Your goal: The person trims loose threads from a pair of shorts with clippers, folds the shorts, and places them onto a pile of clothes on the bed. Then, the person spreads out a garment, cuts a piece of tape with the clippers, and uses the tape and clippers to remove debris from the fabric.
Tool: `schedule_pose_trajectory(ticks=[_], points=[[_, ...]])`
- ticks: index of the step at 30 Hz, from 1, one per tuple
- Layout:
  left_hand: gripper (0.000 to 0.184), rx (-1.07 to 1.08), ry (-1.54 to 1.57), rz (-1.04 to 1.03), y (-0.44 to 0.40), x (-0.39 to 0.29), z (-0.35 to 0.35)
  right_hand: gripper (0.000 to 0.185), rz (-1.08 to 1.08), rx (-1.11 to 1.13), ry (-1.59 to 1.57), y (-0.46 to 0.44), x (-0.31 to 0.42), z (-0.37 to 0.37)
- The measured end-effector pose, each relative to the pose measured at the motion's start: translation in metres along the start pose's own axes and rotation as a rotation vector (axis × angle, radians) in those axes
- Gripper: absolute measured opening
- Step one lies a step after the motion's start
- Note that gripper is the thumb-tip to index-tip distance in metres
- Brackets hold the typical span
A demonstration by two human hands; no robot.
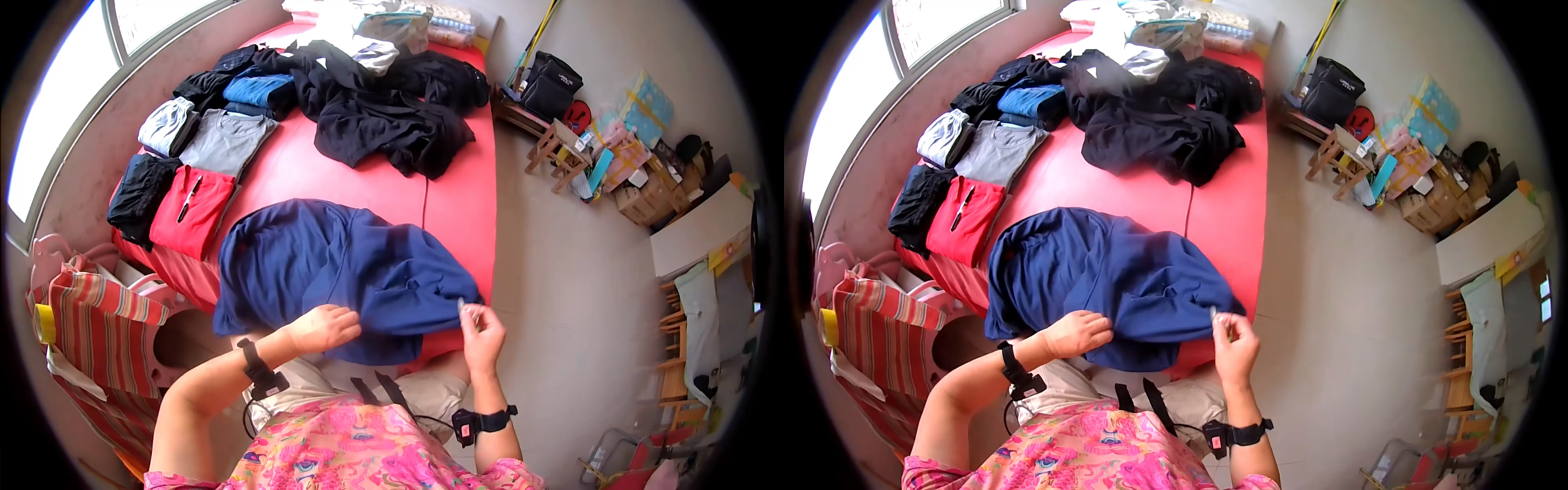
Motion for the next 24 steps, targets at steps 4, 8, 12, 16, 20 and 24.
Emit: schedule_pose_trajectory(ticks=[4, 8, 12, 16, 20, 24], points=[[0.011, 0.117, 0.073, -0.073, 0.013, -0.002, -0.033, 0.006, -0.238, 0.231, 0.143, 0.030, -0.046, 0.011], [0.021, -0.090, 0.040, 0.089, -0.005, 0.013, -0.011, 0.011, -0.181, 0.134, -0.050, 0.011, -0.028, 0.008], [0.071, -0.087, 0.053, 0.453, -0.027, 0.061, 0.006, 0.011, 0.010, 0.103, 0.109, -0.014, 0.020, -0.034], [0.111, 0.186, -0.044, 0.638, 0.000, 0.093, -0.028, 0.010, 0.356, 0.199, 0.270, -0.008, 0.039, -0.103], [0.116, 0.187, 0.013, 0.652, 0.006, 0.096, -0.035, 0.019, 0.515, 0.397, 0.480, 0.017, 0.025, -0.148], [0.117, 0.184, -0.003, 0.652, 0.008, 0.097, -0.036, 0.011, 0.419, 0.520, 0.567, 0.007, -0.018, -0.160]])
Point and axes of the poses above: each hand's wrist, its own y-axis away from the middle knuckle, its own z-axis out of the back of the hand, x = y × z, the point moved 6 cm from there along -y, towards the middle knuckle, and after that the axes turned 3 degrees about x, right-handed, at the moved point
